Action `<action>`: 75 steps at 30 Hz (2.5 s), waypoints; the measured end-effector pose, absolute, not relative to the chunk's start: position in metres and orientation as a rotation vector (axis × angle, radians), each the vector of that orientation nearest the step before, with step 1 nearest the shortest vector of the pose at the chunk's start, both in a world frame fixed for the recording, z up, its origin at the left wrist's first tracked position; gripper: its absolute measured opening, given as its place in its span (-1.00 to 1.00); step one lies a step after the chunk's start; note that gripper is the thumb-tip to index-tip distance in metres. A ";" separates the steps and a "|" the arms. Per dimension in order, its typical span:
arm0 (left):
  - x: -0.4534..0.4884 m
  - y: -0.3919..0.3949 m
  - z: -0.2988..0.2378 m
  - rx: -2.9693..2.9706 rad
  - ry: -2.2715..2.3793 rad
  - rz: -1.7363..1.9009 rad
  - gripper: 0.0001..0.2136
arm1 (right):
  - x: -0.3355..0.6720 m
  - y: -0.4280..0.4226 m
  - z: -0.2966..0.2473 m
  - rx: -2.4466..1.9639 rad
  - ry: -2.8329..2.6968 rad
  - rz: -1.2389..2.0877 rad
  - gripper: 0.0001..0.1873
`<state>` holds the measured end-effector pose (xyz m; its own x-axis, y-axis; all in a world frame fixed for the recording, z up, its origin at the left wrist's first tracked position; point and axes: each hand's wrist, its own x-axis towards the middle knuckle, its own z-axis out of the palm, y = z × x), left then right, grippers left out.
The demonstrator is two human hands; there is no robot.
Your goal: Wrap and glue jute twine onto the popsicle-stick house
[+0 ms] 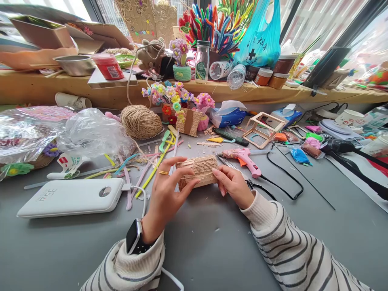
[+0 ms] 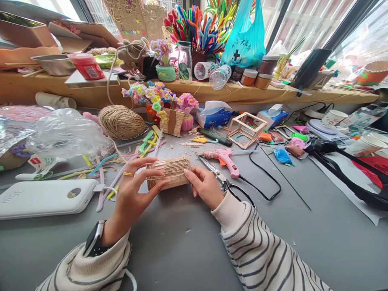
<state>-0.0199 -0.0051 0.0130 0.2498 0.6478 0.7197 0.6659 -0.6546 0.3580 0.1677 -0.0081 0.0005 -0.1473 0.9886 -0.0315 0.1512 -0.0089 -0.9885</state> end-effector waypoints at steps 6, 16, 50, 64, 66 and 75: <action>-0.022 -0.007 0.011 -2.552 -1.295 -1.387 -0.97 | 0.168 -0.008 0.000 -1.243 -1.424 1.263 -0.58; -0.028 -0.007 0.012 -2.628 -1.667 -2.081 -0.80 | 0.168 -0.007 -0.001 -1.206 -1.345 1.326 -0.60; -0.021 -0.005 -0.008 -2.597 -1.923 -1.668 -0.51 | 0.256 0.031 -0.029 -2.084 -1.654 0.012 -0.69; -0.021 -0.006 -0.008 -2.611 -1.956 -1.779 -0.59 | 0.243 0.013 0.006 -1.928 -1.297 0.070 -0.44; -0.020 -0.007 -0.005 -2.626 -1.938 -1.759 -0.60 | 0.237 0.004 0.013 -1.869 -1.305 0.061 -0.44; -0.020 -0.007 -0.007 -2.588 -2.028 -1.785 -0.53 | 0.206 -0.024 0.006 -1.659 -1.417 -0.287 -0.61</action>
